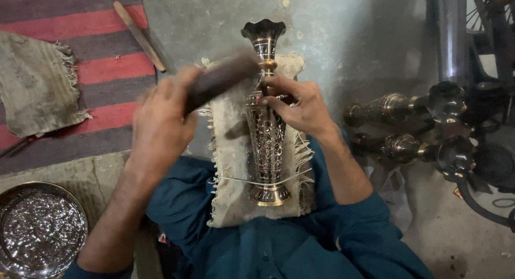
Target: The person uses a hammer and a small metal punch to engrave a decorative pattern on a silver-colored metal vase. The vase is held steady on a cloth pad on the lap while the person repeatedly taps the punch to create small indentations in the metal surface.
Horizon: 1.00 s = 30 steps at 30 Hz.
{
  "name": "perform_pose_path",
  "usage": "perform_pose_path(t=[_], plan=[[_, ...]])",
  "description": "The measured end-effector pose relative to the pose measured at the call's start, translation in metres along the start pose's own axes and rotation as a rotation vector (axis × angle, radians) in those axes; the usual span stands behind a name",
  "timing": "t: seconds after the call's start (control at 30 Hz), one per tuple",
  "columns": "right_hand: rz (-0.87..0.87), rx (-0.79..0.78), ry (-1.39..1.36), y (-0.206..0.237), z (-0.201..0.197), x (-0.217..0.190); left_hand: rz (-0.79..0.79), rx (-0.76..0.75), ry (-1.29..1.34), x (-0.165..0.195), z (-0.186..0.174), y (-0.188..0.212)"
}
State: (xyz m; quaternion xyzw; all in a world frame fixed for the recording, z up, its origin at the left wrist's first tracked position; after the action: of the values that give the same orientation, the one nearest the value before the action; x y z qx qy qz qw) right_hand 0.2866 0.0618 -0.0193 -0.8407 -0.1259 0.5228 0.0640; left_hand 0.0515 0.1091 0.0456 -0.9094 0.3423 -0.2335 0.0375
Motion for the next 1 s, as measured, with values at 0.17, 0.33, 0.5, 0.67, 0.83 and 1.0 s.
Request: perform_pose_path(t=[0.17,0.33,0.5,0.67,0.83,1.0], plan=[[0.001,0.002,0.0,-0.001,0.001,-0.001,0.013,0.021,0.023,0.001,-0.001,-0.003],[-0.032,-0.012,-0.089,-0.001,0.002,-0.003,-0.007,0.035,-0.093,0.0,0.0,-0.004],[0.004,-0.027,-0.048,-0.001,0.004,0.002,0.0,0.038,-0.255,0.001,0.002,-0.006],[0.028,-0.024,-0.061,-0.002,0.005,0.002,-0.035,0.008,-0.109,-0.003,0.003,-0.006],[0.067,-0.028,-0.102,-0.002,0.006,0.004,0.014,0.075,0.083,0.0,-0.003,-0.006],[0.074,-0.011,-0.117,-0.002,0.005,0.005,-0.076,0.059,0.31,-0.012,-0.001,-0.009]])
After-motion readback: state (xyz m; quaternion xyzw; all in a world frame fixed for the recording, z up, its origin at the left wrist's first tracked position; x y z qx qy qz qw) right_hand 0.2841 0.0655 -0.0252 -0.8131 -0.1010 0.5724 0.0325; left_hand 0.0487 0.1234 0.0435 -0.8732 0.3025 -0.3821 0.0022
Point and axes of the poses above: each hand's wrist, its own y-axis away from the middle knuckle, its own z-axis out of the palm, x = y × z, the point moved 8 cm from there along -y, towards the middle knuckle, and after that the axes turned 4 degrees about -x, right-handed, at the moved point
